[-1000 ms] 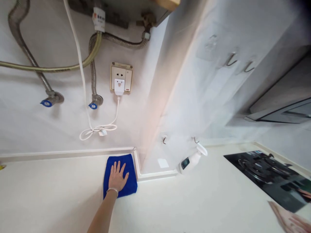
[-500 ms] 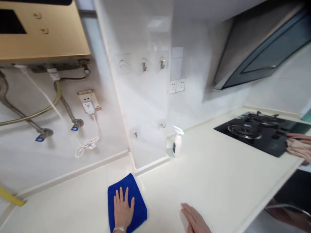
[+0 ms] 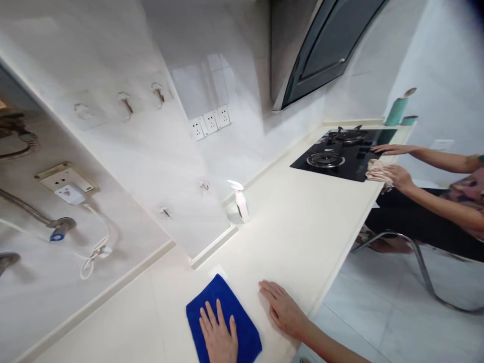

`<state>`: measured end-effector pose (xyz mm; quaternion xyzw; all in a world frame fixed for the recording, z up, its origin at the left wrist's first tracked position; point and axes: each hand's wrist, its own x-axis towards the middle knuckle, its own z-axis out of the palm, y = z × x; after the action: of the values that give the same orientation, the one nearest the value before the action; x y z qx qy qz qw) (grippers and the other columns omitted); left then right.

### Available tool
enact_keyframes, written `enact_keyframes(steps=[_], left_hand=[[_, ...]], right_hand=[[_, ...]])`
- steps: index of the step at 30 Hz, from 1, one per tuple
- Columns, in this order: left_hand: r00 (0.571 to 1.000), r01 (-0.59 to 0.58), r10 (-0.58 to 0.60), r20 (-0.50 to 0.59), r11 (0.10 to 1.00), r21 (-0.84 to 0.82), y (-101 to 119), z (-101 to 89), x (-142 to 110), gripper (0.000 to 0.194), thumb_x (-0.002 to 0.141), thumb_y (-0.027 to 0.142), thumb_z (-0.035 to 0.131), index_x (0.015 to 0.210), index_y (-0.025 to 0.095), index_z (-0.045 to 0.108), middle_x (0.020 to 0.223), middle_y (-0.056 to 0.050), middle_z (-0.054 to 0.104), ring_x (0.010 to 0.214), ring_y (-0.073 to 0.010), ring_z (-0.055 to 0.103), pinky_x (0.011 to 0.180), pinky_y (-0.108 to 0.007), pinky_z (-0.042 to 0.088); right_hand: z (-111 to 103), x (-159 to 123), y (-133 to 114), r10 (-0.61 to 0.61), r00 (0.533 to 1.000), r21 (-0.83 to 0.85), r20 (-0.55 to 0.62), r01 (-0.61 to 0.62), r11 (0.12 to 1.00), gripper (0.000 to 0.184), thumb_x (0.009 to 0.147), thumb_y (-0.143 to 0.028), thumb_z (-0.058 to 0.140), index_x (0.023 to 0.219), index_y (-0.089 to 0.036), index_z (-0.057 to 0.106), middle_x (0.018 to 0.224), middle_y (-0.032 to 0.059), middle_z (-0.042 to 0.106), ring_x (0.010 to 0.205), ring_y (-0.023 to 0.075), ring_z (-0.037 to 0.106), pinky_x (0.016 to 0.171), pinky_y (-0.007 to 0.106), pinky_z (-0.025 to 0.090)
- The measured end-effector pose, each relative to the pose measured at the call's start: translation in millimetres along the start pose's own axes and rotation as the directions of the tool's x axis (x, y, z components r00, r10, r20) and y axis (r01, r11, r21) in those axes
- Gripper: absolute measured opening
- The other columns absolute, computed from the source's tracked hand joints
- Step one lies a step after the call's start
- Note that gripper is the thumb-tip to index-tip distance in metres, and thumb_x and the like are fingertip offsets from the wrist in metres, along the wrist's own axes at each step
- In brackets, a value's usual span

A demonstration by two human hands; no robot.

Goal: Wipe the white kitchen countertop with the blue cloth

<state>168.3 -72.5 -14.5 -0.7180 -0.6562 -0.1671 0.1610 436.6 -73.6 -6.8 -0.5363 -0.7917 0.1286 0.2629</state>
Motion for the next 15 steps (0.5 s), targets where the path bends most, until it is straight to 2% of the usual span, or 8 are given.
enact_keyframes(steps=[3,6,15], left_hand=[[0.998,-0.042,0.044,0.046,0.998,-0.044,27,-7.1,-2,0.063,0.093,0.038,0.046,0.151,0.021,0.029,0.163,-0.023,0.027,0.153,-0.0425,0.018,0.118,-0.063,0.037],[0.993,-0.055,0.063,0.098,0.995,-0.085,43,-12.6,0,0.063,0.093,0.038,0.046,0.151,0.021,0.029,0.165,-0.022,0.022,0.154,-0.0419,0.016,0.121,-0.063,0.033],[0.987,-0.029,0.045,0.156,0.994,-0.103,48,-22.4,3,0.061,0.094,0.039,0.044,0.151,0.023,0.029,0.164,-0.022,0.026,0.153,-0.0406,0.016,0.121,-0.063,0.033]], right_hand=[[-5,1,-3,0.005,1.000,-0.005,0.007,-0.005,1.000,0.066,0.073,-0.008,0.044,0.138,-0.017,0.049,0.154,0.0086,0.044,0.145,0.0228,0.036,0.124,0.050,0.035],[-6,1,-4,-0.002,1.000,-0.007,-0.006,0.002,1.000,0.065,0.074,-0.009,0.044,0.138,-0.016,0.049,0.154,0.0097,0.044,0.144,0.0231,0.037,0.124,0.049,0.035],[-2,-1,-2,-0.024,0.999,-0.039,-0.029,0.023,0.999,0.064,0.075,-0.009,0.044,0.139,-0.015,0.048,0.154,0.0103,0.044,0.145,0.0228,0.036,0.124,0.049,0.036]])
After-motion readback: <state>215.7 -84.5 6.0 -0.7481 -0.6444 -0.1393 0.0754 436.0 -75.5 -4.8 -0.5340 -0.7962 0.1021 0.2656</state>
